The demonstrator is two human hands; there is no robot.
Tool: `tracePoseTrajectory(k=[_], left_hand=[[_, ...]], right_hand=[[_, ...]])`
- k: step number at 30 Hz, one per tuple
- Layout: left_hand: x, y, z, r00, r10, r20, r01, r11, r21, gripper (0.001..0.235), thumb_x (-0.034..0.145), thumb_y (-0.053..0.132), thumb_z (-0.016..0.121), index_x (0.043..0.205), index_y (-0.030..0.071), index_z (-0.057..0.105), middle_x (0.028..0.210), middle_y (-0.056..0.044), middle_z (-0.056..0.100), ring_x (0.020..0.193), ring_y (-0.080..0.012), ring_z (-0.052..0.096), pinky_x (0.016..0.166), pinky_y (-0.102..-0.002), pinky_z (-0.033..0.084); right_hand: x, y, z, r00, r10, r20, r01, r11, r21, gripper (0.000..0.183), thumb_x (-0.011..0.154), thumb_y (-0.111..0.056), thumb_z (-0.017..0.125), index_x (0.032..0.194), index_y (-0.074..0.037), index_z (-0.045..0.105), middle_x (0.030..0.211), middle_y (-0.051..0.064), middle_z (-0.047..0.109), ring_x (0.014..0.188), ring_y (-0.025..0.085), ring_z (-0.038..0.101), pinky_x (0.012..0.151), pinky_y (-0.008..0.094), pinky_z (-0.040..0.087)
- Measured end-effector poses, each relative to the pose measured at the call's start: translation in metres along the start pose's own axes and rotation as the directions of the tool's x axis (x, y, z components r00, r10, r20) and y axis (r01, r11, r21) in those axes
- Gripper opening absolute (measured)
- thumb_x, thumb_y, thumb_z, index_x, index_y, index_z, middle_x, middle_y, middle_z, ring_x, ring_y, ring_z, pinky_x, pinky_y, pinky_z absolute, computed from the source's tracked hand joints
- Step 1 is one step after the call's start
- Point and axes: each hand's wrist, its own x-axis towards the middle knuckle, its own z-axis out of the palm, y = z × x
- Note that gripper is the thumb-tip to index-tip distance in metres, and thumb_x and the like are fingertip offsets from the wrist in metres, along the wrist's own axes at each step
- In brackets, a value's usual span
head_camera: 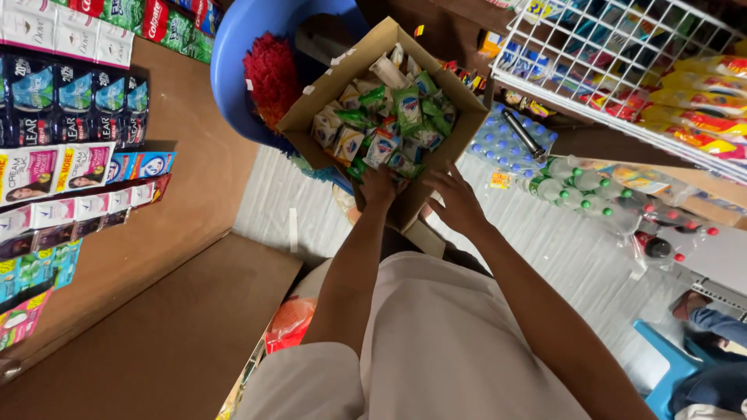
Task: Restocking detergent sachets from a cardboard box onto a wire shelf.
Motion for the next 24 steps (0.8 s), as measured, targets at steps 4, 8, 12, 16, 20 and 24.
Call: tracePoseTrajectory(k=[4, 8, 12, 16, 20, 24], left_hand=[[-0.004, 0.006, -0.022, 0.999, 0.043, 0.005, -0.043, 0.999, 0.008, 0.020, 0.098, 0.022, 0.065, 0.118, 0.019, 0.061, 0.134, -0.018, 0.055, 0.130, -0.0408, 0.050, 0.103, -0.061, 0.041], [-0.005, 0.005, -0.023, 0.980, 0.026, 0.196, -0.022, 1.000, -0.018, 0.037, 0.094, 0.020, 0.066, 0.128, 0.016, 0.051, 0.131, -0.016, 0.064, 0.124, -0.0389, 0.060, 0.099, -0.064, 0.043], [-0.006, 0.002, -0.023, 0.982, 0.091, 0.165, -0.071, 0.990, -0.125, 0.040, 0.088, 0.025, 0.071, 0.124, 0.016, 0.055, 0.121, -0.015, 0.072, 0.116, -0.0388, 0.067, 0.093, -0.059, 0.050], [-0.008, 0.004, -0.022, 0.956, 0.195, 0.218, -0.171, 0.977, -0.125, 0.040, 0.091, 0.047, 0.075, 0.117, 0.018, 0.065, 0.119, -0.016, 0.073, 0.112, -0.0375, 0.070, 0.094, -0.052, 0.054], [-0.015, 0.008, -0.027, 0.970, 0.209, 0.123, -0.199, 0.976, -0.089, 0.045, 0.086, 0.050, 0.077, 0.116, 0.018, 0.065, 0.116, -0.014, 0.072, 0.110, -0.0377, 0.067, 0.086, -0.055, 0.052], [-0.014, 0.009, -0.040, 0.981, 0.139, 0.132, -0.125, 0.986, -0.109, 0.051, 0.077, 0.050, 0.083, 0.112, 0.017, 0.067, 0.111, -0.011, 0.074, 0.106, -0.0337, 0.070, 0.084, -0.048, 0.056]], right_hand=[[0.000, -0.002, 0.002, 0.999, 0.039, -0.009, -0.039, 0.998, 0.057, 0.041, 0.091, -0.023, 0.073, 0.131, -0.014, 0.066, 0.146, 0.010, 0.056, 0.153, 0.037, 0.025, 0.118, 0.049, 0.036], [-0.001, -0.001, 0.004, 0.999, 0.029, -0.018, -0.027, 0.997, 0.072, 0.040, 0.091, -0.023, 0.073, 0.129, -0.013, 0.067, 0.147, 0.010, 0.056, 0.154, 0.037, 0.024, 0.118, 0.049, 0.036], [0.001, 0.002, 0.007, 0.998, 0.068, 0.001, -0.068, 0.994, 0.086, 0.038, 0.091, -0.024, 0.074, 0.127, -0.014, 0.068, 0.147, 0.009, 0.056, 0.154, 0.035, 0.024, 0.118, 0.049, 0.035], [0.000, 0.008, 0.011, 0.998, 0.062, -0.022, -0.060, 0.995, 0.077, 0.039, 0.088, -0.020, 0.074, 0.126, -0.015, 0.069, 0.147, 0.009, 0.056, 0.154, 0.035, 0.025, 0.119, 0.048, 0.035], [-0.002, 0.010, 0.011, 0.999, 0.050, -0.021, -0.047, 0.992, 0.116, 0.039, 0.088, -0.018, 0.075, 0.126, -0.015, 0.068, 0.147, 0.009, 0.057, 0.154, 0.035, 0.026, 0.117, 0.048, 0.038], [-0.003, 0.010, 0.010, 0.999, 0.035, -0.017, -0.032, 0.988, 0.148, 0.039, 0.087, -0.018, 0.075, 0.125, -0.015, 0.068, 0.148, 0.009, 0.056, 0.155, 0.035, 0.025, 0.116, 0.048, 0.039]])
